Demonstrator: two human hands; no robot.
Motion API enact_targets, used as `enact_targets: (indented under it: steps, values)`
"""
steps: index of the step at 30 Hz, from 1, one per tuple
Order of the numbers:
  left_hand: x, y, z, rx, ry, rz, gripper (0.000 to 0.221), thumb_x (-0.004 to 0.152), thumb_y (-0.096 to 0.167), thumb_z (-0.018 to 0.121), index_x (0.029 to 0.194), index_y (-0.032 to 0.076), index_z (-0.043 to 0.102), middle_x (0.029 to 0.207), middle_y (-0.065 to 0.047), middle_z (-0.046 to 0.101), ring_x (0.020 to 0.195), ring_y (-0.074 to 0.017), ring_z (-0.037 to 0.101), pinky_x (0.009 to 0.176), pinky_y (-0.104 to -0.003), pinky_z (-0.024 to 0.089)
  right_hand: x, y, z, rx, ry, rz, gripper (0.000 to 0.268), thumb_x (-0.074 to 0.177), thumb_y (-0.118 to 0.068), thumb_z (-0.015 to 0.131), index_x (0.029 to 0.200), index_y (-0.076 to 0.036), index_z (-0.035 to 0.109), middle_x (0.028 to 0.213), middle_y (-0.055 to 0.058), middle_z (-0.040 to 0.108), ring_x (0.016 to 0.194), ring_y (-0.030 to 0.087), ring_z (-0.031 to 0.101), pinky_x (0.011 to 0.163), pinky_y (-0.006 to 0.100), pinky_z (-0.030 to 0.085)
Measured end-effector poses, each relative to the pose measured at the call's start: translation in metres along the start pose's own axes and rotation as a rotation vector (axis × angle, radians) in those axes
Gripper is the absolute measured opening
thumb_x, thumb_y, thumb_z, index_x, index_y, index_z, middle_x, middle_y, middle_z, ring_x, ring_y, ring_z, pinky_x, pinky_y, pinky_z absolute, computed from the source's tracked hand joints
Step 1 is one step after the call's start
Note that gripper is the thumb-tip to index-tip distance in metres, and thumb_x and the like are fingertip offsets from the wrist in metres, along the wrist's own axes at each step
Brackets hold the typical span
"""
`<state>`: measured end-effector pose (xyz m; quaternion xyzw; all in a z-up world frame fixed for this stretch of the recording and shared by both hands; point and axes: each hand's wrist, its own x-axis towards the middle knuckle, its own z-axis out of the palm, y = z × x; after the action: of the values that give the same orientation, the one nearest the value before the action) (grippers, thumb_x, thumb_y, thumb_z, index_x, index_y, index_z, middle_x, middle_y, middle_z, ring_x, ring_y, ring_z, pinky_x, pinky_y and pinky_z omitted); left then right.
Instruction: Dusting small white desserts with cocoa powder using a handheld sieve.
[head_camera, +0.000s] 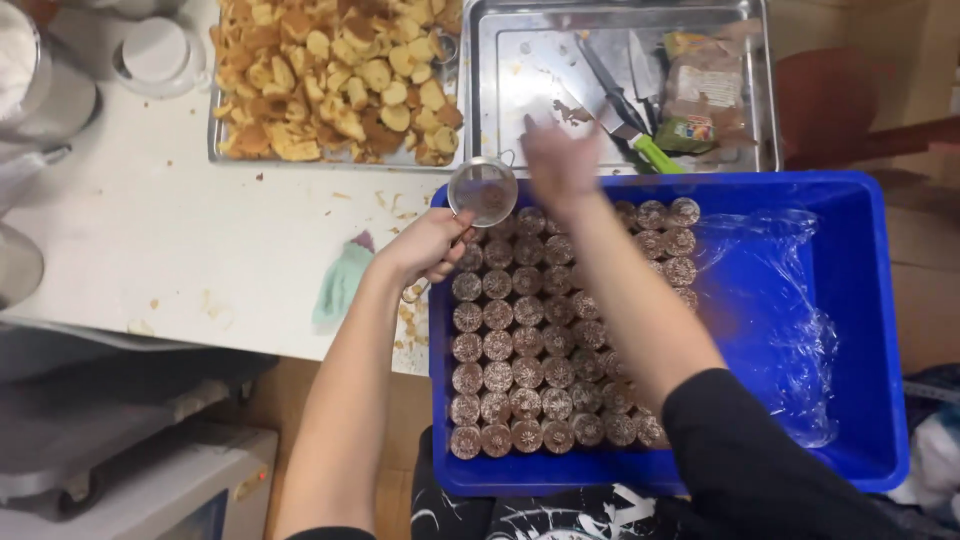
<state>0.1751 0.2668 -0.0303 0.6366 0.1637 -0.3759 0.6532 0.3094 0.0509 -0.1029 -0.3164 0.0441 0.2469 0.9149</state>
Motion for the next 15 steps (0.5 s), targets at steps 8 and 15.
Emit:
enact_targets:
  steps: [8,15]
  values:
    - [0.035,0.049,0.070,-0.056,-0.165,-0.006,0.040,0.107,0.040,0.043,0.086,0.008,0.053,0.051,0.005,0.042,0.035,-0.0084,0.029,0.032,-0.026,0.021,-0.057,-0.116,-0.048,0.136,-0.189,-0.315,0.125,0.087,-0.093,0.029,0.164,0.005,0.025,0.146,0.020,0.055,0.124,0.025,0.052,0.109,0.038,0.042]
    - [0.065,0.006,0.174,0.261,-0.251,0.006,0.046,0.108,0.040,0.040,0.105,0.005,0.069,0.056,0.007,0.050,0.040,-0.0045,0.038,0.036,-0.022,0.034,-0.133,-0.115,-0.104,-0.294,0.128,-0.385,0.118,0.081,-0.089,0.043,0.167,-0.012,0.017,0.166,0.030,0.029,0.136,0.032,0.033,0.112,0.046,0.021]
